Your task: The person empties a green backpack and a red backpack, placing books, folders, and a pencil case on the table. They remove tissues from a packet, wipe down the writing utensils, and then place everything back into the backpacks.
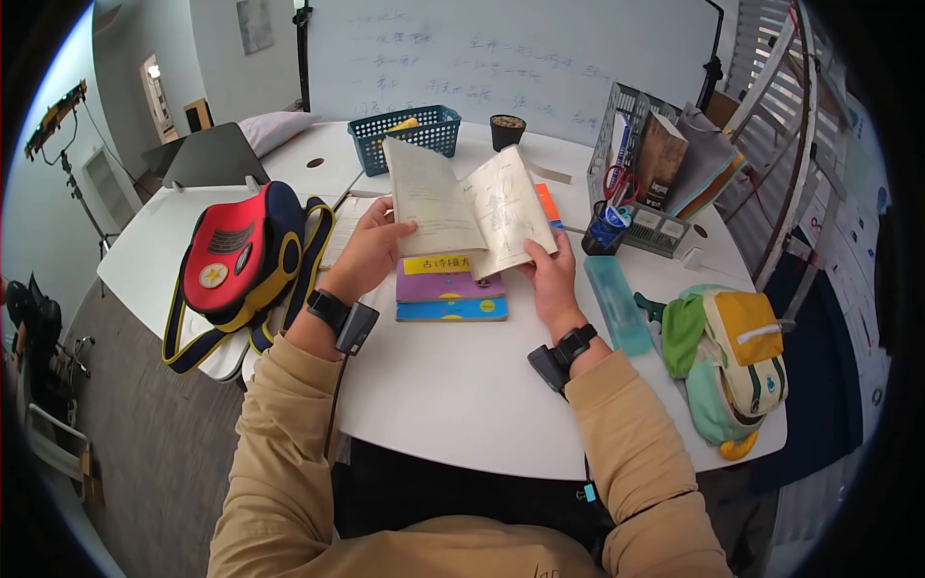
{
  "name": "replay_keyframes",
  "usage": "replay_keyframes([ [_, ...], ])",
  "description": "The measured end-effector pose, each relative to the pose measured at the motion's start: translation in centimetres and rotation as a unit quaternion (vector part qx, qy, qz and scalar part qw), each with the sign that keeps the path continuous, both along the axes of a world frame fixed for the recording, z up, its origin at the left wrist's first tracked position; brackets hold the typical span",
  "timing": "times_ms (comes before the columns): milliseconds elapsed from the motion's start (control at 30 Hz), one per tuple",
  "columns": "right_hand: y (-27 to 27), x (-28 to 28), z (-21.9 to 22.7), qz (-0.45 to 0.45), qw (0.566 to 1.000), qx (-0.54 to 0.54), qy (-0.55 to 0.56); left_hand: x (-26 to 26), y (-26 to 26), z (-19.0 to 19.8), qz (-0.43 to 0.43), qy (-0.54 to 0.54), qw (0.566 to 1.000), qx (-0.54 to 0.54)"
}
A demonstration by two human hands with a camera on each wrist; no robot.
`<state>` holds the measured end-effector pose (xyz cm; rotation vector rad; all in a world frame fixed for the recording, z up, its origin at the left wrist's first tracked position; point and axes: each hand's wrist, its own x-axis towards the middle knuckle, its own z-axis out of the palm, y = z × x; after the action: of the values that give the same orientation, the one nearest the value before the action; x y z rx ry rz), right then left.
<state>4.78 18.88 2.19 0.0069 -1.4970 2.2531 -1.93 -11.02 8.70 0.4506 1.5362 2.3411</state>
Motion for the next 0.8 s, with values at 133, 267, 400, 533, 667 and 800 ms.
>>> replay_keyframes([
  [133, -1.2, 0.2, 0.3, -0.073, 0.993, 0.071, 0.059, -0.3, 0.4, -0.4, -0.044, 0.054, 0.997, 0.038],
  [267, -1.8, 0.1, 0.1, -0.088, 0.956, 0.203, 0.193, 1.1, 1.4, -0.6, -0.024, 0.117, 0.993, -0.015],
  [400, -2.7, 0.9, 0.9, -0.053, 0.939, 0.285, 0.185, 1.2, 1.9, -1.2, -0.036, 0.100, 0.994, -0.024],
  [533, -2.4, 1.3, 1.7, -0.054, 0.893, 0.405, 0.190, 1.2, 1.8, -0.5, -0.010, 0.035, 0.998, 0.042],
  [667, -3.5, 2.6, 3.1, -0.076, 0.837, 0.495, 0.219, 1.2, -0.1, 0.9, -0.024, -0.007, 0.996, 0.081],
  [800, -4.0, 3.1, 2.8, 0.025, 0.863, 0.470, 0.186, -0.1, -2.0, 0.9, -0.047, -0.049, 0.968, 0.241],
])
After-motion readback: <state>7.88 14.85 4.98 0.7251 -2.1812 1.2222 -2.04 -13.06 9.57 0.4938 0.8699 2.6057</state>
